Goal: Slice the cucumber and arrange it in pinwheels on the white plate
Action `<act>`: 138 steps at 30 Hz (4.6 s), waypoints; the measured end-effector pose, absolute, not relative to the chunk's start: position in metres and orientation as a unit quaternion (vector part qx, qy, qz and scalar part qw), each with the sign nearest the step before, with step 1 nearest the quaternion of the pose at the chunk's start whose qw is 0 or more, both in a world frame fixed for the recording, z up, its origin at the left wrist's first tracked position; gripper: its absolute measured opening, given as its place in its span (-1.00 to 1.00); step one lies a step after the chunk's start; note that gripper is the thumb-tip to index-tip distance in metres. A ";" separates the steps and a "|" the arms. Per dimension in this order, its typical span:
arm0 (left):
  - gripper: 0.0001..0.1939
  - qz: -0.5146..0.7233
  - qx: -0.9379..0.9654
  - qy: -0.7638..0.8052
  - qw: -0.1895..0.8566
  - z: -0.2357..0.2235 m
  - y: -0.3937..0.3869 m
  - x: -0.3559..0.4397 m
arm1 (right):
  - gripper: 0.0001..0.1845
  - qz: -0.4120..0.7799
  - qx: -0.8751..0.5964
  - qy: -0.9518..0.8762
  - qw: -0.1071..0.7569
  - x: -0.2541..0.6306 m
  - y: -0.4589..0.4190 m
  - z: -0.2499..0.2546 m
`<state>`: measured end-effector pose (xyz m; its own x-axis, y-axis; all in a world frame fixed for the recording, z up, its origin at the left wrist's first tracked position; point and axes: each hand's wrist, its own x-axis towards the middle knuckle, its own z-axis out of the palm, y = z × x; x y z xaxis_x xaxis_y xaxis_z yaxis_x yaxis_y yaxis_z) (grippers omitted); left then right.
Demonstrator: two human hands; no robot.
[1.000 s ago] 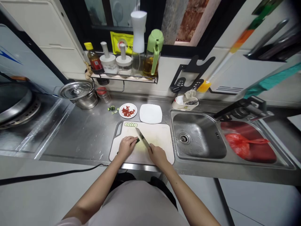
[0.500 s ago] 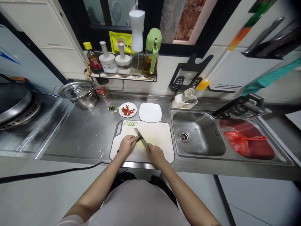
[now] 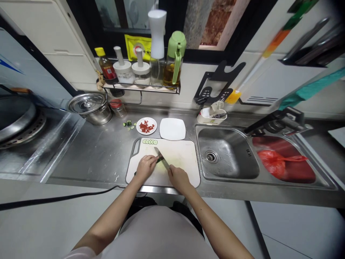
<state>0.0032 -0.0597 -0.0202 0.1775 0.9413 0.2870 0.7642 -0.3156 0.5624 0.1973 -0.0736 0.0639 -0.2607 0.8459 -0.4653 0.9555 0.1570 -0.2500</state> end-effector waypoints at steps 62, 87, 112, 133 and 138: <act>-0.77 0.308 0.753 0.558 0.162 -0.024 -0.055 0.001 | -0.65 -0.275 0.570 0.757 0.165 0.190 -0.059 0.065; -0.78 0.303 0.750 0.566 0.159 -0.023 -0.056 0.001 | -0.68 -0.251 0.570 0.774 0.113 0.173 -0.049 0.037; -0.76 0.294 0.737 0.585 0.168 -0.019 -0.057 0.005 | -0.69 -0.237 0.595 0.754 0.148 0.186 -0.069 0.045; -0.76 0.295 0.736 0.588 0.160 -0.021 -0.057 0.005 | -0.67 -0.238 0.594 0.757 0.133 0.179 -0.057 0.045; -0.77 0.299 0.736 0.585 0.163 -0.021 -0.058 0.005 | -0.65 -0.244 0.600 0.748 0.146 0.191 -0.071 0.047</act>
